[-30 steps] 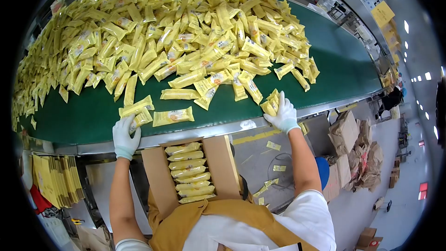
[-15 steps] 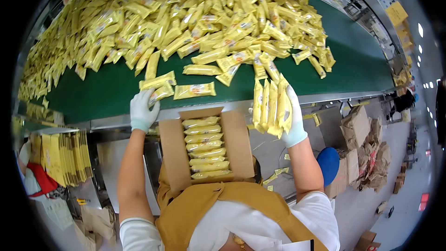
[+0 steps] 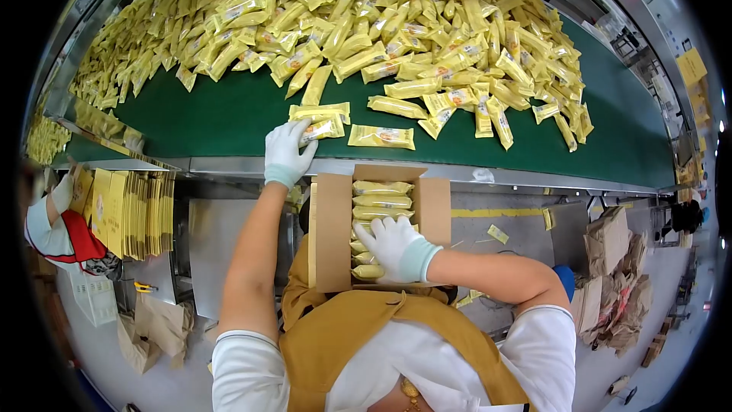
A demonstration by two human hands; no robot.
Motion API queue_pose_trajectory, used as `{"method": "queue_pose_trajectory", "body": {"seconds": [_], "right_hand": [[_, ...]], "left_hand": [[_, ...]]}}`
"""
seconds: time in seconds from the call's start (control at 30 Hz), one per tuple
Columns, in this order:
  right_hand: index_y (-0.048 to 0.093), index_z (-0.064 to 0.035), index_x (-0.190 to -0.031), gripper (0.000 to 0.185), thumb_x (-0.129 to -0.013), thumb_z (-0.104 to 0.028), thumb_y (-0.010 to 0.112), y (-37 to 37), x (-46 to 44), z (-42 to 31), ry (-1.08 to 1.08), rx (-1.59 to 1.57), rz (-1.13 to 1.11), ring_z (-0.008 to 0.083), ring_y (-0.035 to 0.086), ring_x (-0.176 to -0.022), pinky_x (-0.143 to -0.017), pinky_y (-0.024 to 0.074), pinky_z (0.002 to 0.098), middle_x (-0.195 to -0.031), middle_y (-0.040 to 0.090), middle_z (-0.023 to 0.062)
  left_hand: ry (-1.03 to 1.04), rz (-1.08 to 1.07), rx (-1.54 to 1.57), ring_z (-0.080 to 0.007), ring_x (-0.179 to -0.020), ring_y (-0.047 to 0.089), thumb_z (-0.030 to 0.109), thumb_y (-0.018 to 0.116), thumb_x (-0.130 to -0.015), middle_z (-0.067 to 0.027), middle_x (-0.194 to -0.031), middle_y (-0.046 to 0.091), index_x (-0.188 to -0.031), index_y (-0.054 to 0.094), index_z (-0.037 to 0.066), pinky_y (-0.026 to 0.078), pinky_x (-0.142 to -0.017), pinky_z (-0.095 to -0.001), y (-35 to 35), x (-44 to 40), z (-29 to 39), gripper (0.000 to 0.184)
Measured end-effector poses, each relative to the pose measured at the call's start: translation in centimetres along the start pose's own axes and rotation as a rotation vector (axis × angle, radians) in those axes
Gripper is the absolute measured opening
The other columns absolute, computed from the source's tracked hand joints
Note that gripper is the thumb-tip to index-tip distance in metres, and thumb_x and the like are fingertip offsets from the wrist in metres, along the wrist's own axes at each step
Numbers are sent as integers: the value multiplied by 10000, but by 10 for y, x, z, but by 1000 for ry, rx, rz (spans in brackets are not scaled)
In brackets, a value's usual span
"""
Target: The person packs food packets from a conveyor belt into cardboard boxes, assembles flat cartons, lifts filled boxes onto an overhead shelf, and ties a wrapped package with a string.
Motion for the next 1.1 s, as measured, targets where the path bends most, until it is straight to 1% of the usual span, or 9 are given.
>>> {"method": "queue_pose_trajectory", "body": {"seconds": [0.23, 0.37, 0.4, 0.53, 0.63, 0.73, 0.93, 1.07, 1.1], "right_hand": [[415, 7, -1479, 1046, -721, -628, 755, 6, 2, 0, 61, -115, 232, 312, 567, -1064, -816, 450, 450, -1165, 575, 165], [697, -56, -935, 549, -755, -572, 751, -23, 10, 32, 127, -416, 431, 330, 641, -877, -780, 495, 453, -871, 654, 132], [662, -78, -797, 368, -756, -410, 815, -36, 29, 49, 256, -408, 865, 312, 637, -816, -738, 500, 429, -775, 629, 101], [637, -42, -1020, 486, -698, -312, 881, -28, 40, 119, 737, -515, 1249, 359, 646, -891, -857, 525, 412, -966, 650, 155], [623, -42, -1229, 687, -734, -471, 831, 9, -4, 143, 609, -749, 627, 359, 662, -1110, -946, 527, 402, -1179, 691, 206], [722, -88, -1032, 448, -812, -476, 767, 17, -6, 144, 781, -587, 417, 370, 680, -959, -836, 548, 422, -1019, 726, 152], [740, -131, -917, 130, -794, -93, 727, -40, 77, 89, 260, -417, 1125, 293, 704, -786, -685, 561, 364, -912, 731, 76], [746, -49, -1044, 212, -835, -73, 719, -52, 115, 97, 393, -430, 1307, 311, 727, -839, -741, 566, 348, -979, 745, 154], [740, -8, -1070, 225, -855, -74, 724, -51, 120, 103, 448, -464, 1330, 316, 734, -853, -754, 565, 341, -998, 747, 178]], "left_hand": [[7, -24, 28, -334, -1146, 570, 265, 726, -822, -127, -1199, 636, -1295, 625, 137, 421, -997, -451, 0, 0, -4, 500], [23, -27, 26, -339, -1150, 569, 288, 752, -779, -137, -1200, 637, -1307, 604, 116, 425, -996, -451, -4, 1, -3, 575], [18, -22, 26, -337, -1149, 569, 301, 750, -776, -135, -1203, 638, -1305, 603, 111, 423, -1000, -448, -6, 3, -3, 581], [8, 25, 13, -326, -1175, 553, 344, 757, -743, -124, -1227, 621, -1326, 582, 102, 387, -1031, -455, -13, 3, -4, 655], [-23, 177, -2, -311, -1206, 533, 346, 765, -731, -111, -1265, 593, -1366, 565, 109, 363, -1058, -463, -18, 12, -9, 707], [-135, 384, 86, -372, -1239, 502, 281, 778, -742, -176, -1321, 556, -1406, 527, 63, 370, -1078, -479, -25, 30, -24, 743], [-195, 429, 84, -378, -1185, 515, 85, 722, -793, -211, -1282, 540, -1407, 499, 2, 410, -1027, -473, -51, 112, -5, 659], [-199, -55, 471, -275, -899, 714, 132, 725, -843, -149, -973, 699, -1306, 579, 14, 567, -773, -362, -26, 152, 33, 499], [-221, -452, 510, -277, -968, 684, 227, 797, -811, -184, -1137, 673, -1268, 591, -7, 554, -824, -380, -12, 158, 53, 553]]}}
Point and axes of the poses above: each hand's wrist, its own x-axis away from the middle knuckle, its own y-axis out of the palm, z = x × y, the point moved 6 cm from there along -x, towards the middle knuckle
